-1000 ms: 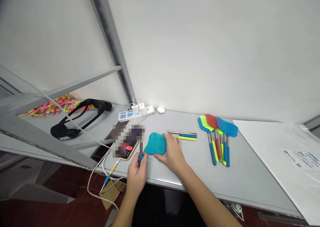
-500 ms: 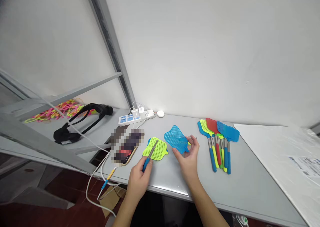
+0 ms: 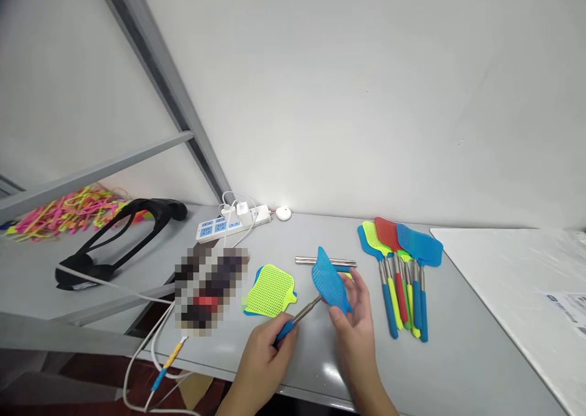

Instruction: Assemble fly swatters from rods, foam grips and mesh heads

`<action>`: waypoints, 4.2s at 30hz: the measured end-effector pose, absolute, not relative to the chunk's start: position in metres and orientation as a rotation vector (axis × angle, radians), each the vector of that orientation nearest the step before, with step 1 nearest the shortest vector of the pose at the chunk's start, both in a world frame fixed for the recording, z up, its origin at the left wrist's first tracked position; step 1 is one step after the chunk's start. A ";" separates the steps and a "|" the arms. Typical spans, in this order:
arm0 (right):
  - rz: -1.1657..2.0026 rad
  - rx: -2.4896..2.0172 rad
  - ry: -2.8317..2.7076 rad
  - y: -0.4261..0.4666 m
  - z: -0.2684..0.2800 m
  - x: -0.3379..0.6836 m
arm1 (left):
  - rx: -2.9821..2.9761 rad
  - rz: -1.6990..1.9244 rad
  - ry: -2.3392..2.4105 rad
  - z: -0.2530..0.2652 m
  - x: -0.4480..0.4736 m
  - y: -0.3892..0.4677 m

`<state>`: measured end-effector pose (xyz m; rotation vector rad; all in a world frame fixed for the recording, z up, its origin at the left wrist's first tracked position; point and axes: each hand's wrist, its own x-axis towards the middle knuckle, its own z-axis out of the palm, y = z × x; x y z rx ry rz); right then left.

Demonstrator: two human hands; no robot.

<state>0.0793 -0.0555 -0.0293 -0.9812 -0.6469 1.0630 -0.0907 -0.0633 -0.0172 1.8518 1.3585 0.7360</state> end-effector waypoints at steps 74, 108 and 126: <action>1.137 -0.892 -0.242 -0.053 -0.030 0.099 | 2.359 0.538 1.494 -0.018 -0.071 -0.063; 0.978 -1.075 -0.412 -0.057 -0.035 0.097 | 2.396 0.556 1.507 -0.027 -0.074 -0.062; 1.007 -1.141 -0.507 -0.076 -0.045 0.109 | 2.423 0.514 1.452 -0.027 -0.076 -0.062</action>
